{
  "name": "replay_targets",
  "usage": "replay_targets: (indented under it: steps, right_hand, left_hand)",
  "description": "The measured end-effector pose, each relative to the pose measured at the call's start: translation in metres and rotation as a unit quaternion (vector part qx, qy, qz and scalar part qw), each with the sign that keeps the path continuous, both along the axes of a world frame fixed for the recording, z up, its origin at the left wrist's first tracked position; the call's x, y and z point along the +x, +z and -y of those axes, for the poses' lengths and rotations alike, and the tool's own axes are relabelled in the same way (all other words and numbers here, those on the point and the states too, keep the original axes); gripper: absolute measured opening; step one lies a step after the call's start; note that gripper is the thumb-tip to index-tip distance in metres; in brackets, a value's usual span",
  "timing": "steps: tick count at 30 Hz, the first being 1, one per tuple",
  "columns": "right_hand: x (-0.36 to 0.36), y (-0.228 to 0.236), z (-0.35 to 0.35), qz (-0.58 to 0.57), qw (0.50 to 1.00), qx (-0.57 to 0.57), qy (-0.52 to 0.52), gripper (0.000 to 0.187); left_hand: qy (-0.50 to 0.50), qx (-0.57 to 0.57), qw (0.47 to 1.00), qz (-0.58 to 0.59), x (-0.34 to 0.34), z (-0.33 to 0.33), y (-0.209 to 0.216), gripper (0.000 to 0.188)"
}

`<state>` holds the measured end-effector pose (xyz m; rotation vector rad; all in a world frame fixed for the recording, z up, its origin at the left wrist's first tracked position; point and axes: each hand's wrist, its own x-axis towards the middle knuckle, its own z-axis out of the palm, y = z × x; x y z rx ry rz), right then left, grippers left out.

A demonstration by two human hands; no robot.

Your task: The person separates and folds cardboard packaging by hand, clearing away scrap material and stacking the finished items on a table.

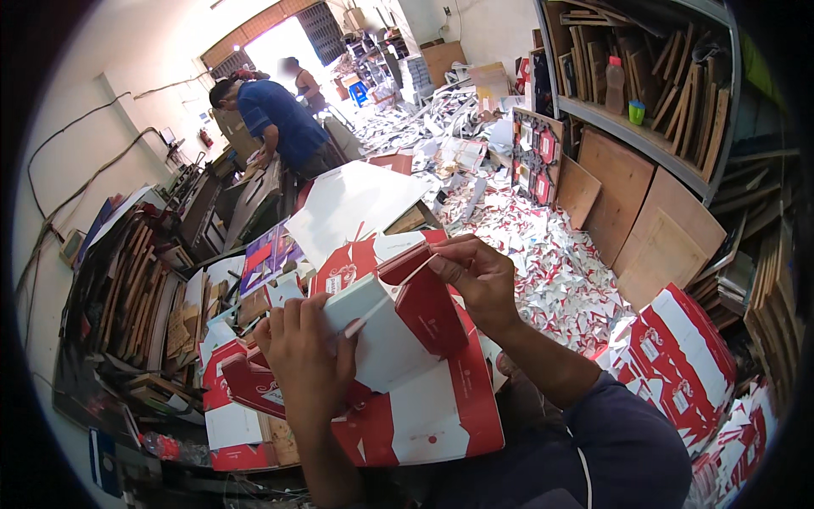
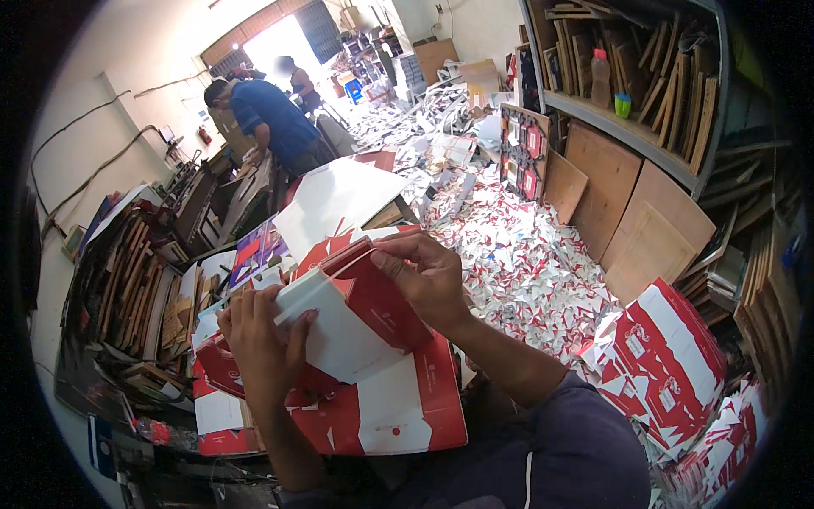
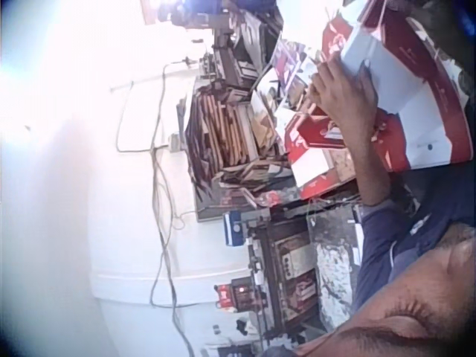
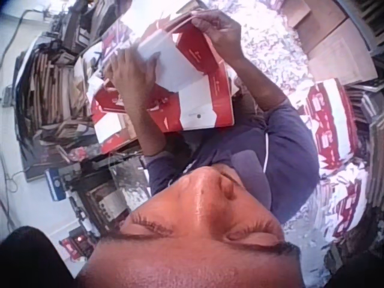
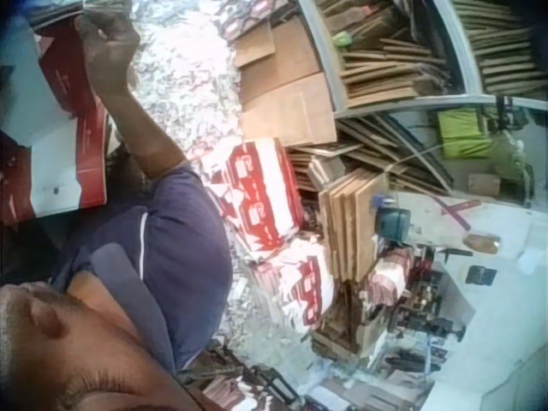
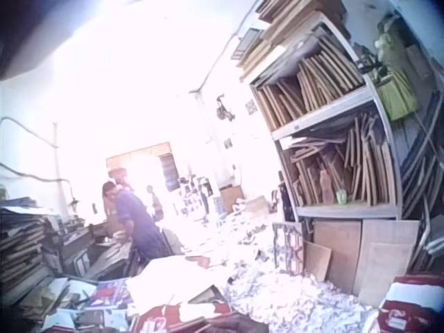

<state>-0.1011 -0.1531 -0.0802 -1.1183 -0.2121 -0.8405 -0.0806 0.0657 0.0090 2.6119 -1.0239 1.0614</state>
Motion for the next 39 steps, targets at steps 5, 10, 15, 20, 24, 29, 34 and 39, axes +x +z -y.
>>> replay_targets:
  steps: [5,10,15,20,24,29,34,39]
  right_hand:
    - [0.010,-0.014,0.017,-0.022,0.991,0.120,0.047,0.011]
    - [0.040,-0.040,0.101,0.050,0.936,0.348,-0.034,0.007]
    - [0.061,-0.087,0.131,-0.098,0.930,0.156,-0.318,0.037]
    - [0.028,-0.040,0.095,-0.101,0.932,-0.099,-0.333,0.057]
    - [0.002,0.016,0.065,-0.043,0.981,-0.172,-0.084,0.025]
    - [-0.007,0.063,0.044,-0.122,0.933,-0.326,-0.088,0.021]
    - [-0.016,0.083,0.033,-0.170,0.875,-0.427,-0.152,0.021]
    - [-0.024,0.089,0.030,-0.181,0.893,-0.388,-0.139,0.020]
  left_hand:
    - [-0.003,-0.017,1.000,-0.008,-0.001,-0.005,-0.003,0.043]
    - [-0.009,-0.025,1.000,-0.005,-0.001,-0.003,-0.002,0.043]
    - [-0.011,-0.026,1.000,0.003,-0.001,-0.001,-0.003,0.042]
    - [-0.003,-0.017,1.000,0.008,-0.005,-0.002,-0.002,0.043]
    - [0.000,-0.013,1.000,0.009,-0.002,-0.004,-0.009,0.045]
    - [-0.002,-0.017,1.000,0.022,-0.006,-0.005,-0.008,0.044]
    - [-0.007,-0.030,0.999,0.016,-0.008,-0.004,-0.008,0.044]
    - [0.002,-0.028,1.000,-0.009,-0.013,-0.003,-0.008,0.039]
